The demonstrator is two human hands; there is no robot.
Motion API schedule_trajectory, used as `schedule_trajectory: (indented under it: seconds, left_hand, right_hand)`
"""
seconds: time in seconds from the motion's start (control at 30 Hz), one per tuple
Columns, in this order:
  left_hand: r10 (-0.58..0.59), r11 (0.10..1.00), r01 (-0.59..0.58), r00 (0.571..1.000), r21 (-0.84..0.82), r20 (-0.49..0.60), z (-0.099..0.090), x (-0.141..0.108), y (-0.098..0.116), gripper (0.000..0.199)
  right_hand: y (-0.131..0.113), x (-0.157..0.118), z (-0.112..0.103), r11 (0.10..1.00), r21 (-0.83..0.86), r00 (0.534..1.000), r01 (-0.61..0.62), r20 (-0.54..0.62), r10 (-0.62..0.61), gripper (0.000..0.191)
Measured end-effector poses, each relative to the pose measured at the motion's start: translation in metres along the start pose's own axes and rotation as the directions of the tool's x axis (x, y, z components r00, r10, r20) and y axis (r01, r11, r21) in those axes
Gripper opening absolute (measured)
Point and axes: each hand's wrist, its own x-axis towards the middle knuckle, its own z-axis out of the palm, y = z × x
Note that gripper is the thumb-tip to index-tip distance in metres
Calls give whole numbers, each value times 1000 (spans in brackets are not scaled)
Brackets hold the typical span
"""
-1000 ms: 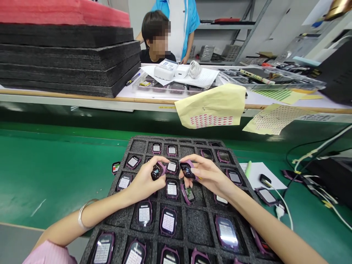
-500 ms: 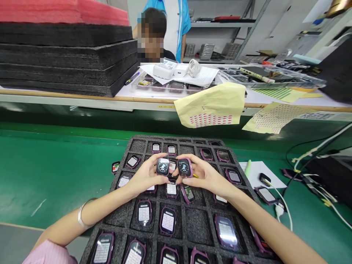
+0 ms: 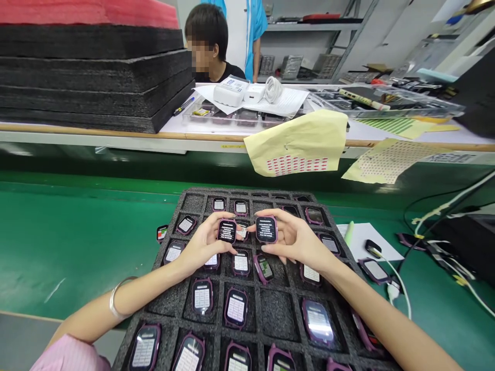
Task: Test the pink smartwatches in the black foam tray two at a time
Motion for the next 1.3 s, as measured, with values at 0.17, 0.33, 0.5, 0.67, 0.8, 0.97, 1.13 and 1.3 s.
schedule_trajectory:
  seconds: [0.17,0.33,0.5,0.67,0.8,0.97,1.13,1.3]
  left_hand:
    - [-4,999,5,1000,-35,9,-1,1,-2,50]
    - [24,998,-21,998,-59,51,-3,2,-6,47]
    - [49,998,-46,996,-35,80,-5,1,-9,48]
    - [61,998,-63,993,12,101,-4,0,-8,47]
    - [75,997,-75,990,-6,116,-5,0,-9,48]
    - [94,996,-93,986,-13,140,-5,-1,-9,44]
    - [102,992,-110,988,61,116,1,-4,-3,32]
    - [121,988,-126,991,85,63,4,-4,-2,25]
  right_hand:
    - [-2,1,2,987,159,999,-36,17,34,57]
    - [-4,0,7,958,288,998,-2,61,-16,55]
    - [-1,0,12,985,155,993,73,-100,-58,37]
    - [1,-1,13,991,104,990,81,-128,-67,30]
    - [2,-1,11,976,198,994,94,-75,-81,31]
    - [3,-1,10,973,217,995,82,-67,-69,29]
    - [1,-1,10,981,180,995,77,-76,-64,31]
    - [-1,-1,12,986,146,992,76,-114,-59,34]
